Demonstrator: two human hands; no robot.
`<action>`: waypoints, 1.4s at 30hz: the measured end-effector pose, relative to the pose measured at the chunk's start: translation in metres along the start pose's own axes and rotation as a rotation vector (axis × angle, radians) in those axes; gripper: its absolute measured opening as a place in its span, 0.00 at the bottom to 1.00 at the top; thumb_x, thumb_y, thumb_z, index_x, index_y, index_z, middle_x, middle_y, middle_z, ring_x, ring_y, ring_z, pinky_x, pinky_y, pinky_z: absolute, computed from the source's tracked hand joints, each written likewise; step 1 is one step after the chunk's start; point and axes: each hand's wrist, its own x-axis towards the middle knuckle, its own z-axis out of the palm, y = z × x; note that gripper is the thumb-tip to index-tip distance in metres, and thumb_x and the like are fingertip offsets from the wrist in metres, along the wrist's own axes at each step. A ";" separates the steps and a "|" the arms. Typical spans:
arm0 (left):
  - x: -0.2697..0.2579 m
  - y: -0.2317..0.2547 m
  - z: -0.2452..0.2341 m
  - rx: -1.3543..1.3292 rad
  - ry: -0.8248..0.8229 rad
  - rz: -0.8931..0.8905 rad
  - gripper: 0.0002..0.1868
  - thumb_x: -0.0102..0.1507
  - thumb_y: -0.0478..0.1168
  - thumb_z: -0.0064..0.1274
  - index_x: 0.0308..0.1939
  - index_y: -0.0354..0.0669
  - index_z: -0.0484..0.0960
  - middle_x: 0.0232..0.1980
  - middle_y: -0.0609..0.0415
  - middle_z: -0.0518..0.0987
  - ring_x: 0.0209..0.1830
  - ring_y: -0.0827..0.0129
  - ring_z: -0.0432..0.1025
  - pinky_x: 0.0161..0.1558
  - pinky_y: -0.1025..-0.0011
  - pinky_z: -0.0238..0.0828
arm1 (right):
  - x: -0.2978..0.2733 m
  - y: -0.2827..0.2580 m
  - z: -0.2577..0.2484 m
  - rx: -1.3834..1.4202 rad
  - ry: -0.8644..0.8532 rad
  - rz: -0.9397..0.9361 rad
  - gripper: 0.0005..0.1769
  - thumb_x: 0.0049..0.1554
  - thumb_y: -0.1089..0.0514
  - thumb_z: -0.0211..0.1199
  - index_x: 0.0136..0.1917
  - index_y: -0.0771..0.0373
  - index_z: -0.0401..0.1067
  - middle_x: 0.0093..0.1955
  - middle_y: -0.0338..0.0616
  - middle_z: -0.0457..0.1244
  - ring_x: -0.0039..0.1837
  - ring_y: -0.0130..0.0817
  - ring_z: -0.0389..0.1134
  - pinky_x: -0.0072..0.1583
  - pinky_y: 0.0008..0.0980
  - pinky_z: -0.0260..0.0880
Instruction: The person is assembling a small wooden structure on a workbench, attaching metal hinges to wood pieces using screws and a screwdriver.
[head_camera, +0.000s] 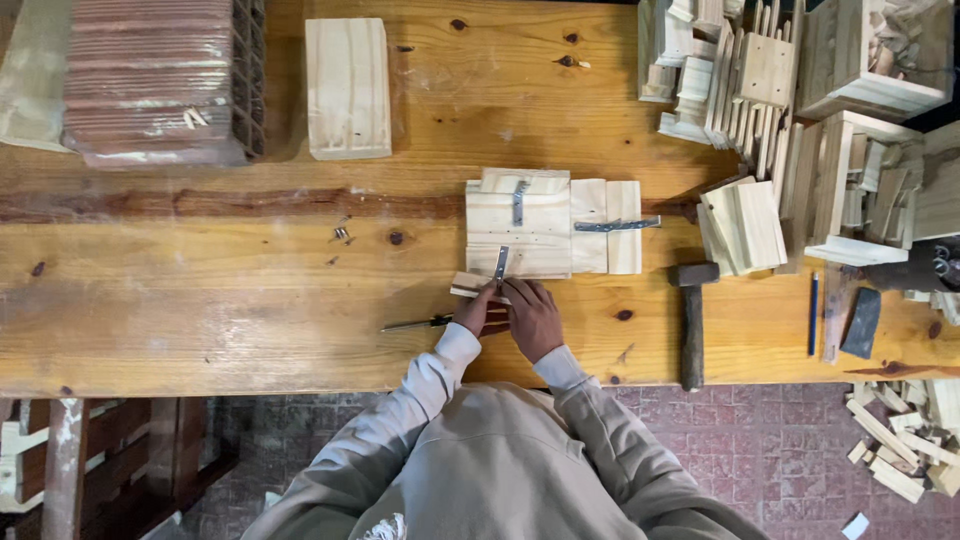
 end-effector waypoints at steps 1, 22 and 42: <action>-0.009 0.010 0.004 0.037 -0.055 0.027 0.33 0.64 0.70 0.53 0.51 0.46 0.68 0.47 0.51 0.65 0.46 0.60 0.61 0.55 0.62 0.62 | -0.003 0.012 0.002 0.046 0.004 -0.006 0.24 0.53 0.61 0.62 0.63 0.54 0.74 0.62 0.43 0.67 0.65 0.45 0.68 0.63 0.44 0.68; 0.126 -0.058 -0.040 0.791 0.123 0.905 0.15 0.68 0.43 0.56 0.59 0.59 0.80 0.56 0.60 0.77 0.64 0.61 0.71 0.64 0.61 0.71 | 0.043 0.088 -0.026 0.337 -0.302 -0.035 0.17 0.61 0.63 0.60 0.64 0.59 0.73 0.57 0.48 0.69 0.63 0.51 0.68 0.64 0.44 0.69; 0.112 -0.040 -0.042 0.689 0.102 0.895 0.16 0.66 0.37 0.58 0.57 0.56 0.81 0.54 0.58 0.79 0.61 0.59 0.74 0.63 0.60 0.73 | 0.056 0.079 -0.043 0.371 -0.470 0.114 0.18 0.65 0.60 0.58 0.67 0.60 0.71 0.61 0.49 0.67 0.68 0.50 0.66 0.66 0.45 0.71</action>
